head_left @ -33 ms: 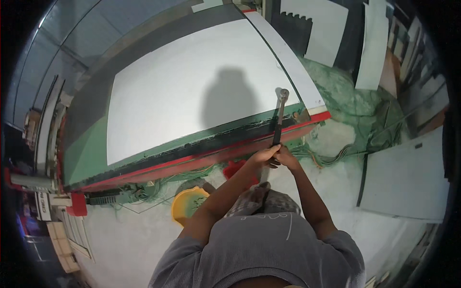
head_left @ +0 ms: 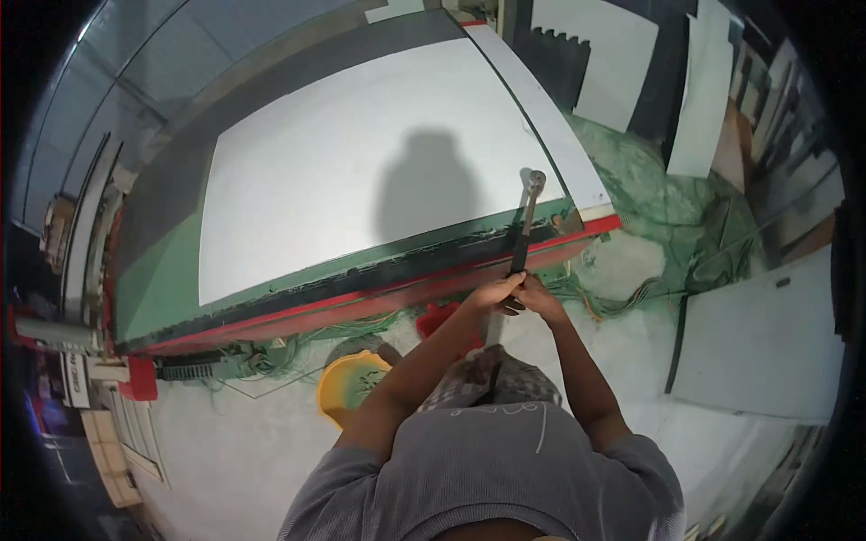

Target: The person hammers a large white board on a CNC machine and then moves to hammer several dark green boards stacked on a table.

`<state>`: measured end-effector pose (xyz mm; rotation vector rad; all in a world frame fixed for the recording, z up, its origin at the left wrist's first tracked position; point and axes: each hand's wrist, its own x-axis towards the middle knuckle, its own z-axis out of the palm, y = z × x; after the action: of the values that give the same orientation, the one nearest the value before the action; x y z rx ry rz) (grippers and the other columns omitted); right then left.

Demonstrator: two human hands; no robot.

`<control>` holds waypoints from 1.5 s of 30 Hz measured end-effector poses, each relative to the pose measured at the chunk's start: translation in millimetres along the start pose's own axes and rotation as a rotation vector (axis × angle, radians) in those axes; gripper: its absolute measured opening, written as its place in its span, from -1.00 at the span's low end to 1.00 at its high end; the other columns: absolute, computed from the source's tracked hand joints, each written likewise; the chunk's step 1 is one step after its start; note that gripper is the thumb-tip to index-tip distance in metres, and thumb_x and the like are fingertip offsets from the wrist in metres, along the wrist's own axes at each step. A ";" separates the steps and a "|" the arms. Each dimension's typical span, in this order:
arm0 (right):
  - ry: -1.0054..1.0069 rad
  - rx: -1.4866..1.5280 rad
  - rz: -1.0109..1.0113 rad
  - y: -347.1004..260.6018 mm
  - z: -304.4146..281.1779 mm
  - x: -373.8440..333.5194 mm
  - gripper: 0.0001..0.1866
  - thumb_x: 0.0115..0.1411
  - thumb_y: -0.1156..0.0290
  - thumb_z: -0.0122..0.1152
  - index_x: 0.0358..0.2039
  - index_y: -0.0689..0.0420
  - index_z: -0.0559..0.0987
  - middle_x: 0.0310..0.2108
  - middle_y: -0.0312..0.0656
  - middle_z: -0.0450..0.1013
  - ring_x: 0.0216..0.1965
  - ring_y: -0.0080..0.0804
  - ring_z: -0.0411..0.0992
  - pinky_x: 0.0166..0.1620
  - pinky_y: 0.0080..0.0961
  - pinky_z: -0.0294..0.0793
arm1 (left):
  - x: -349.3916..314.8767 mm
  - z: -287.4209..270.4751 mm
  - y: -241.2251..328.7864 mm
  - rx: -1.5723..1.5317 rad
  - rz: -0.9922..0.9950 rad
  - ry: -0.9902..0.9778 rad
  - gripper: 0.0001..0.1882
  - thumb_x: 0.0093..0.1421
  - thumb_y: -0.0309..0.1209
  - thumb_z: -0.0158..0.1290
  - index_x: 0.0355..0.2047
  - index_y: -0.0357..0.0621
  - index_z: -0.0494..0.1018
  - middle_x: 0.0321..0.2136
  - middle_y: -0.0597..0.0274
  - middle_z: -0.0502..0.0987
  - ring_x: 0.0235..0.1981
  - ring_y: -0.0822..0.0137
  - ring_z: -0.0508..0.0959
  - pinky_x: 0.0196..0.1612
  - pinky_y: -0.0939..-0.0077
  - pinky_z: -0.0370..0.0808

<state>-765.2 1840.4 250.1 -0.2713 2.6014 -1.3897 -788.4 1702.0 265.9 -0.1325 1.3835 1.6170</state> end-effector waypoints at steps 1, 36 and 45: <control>-0.017 -0.025 -0.016 -0.9 -5.5 2.6 -0.76 0.08 0.31 0.03 -0.34 0.23 0.41 -0.41 -0.27 0.35 -0.37 -0.52 0.28 -0.34 -0.46 0.30 | 4.3 -10.2 -1.6 -0.014 0.034 -0.033 -0.47 0.12 0.08 -0.14 -0.09 -0.05 0.31 -0.32 0.11 0.44 -0.41 0.29 0.51 -0.33 0.42 0.50; -0.005 0.958 0.221 -45.0 -151.9 405.8 -0.75 0.09 0.30 0.04 -0.36 0.20 0.28 -0.51 -0.23 0.27 -0.51 -0.46 0.36 -0.45 -0.49 0.48 | 139.7 -101.7 296.8 0.356 0.302 0.699 -0.54 0.04 -0.20 0.00 -0.23 -0.41 0.31 -0.67 0.10 0.43 -0.68 0.34 0.47 -0.64 0.45 0.37; -0.066 0.919 0.349 -2.7 -124.9 439.7 -0.60 0.09 0.17 0.09 -0.28 0.24 0.26 -0.52 -0.23 0.28 -0.59 -0.46 0.36 -0.52 -0.51 0.48 | 183.4 -131.6 280.6 0.263 0.206 0.736 -0.54 0.01 -0.20 -0.01 -0.29 -0.43 0.30 -0.60 -0.04 0.46 -0.65 0.18 0.51 -0.59 0.36 0.42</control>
<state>-1220.5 1831.9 289.1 0.2504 1.5909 -2.1508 -1145.3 1733.9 302.8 -0.4779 2.2181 1.5998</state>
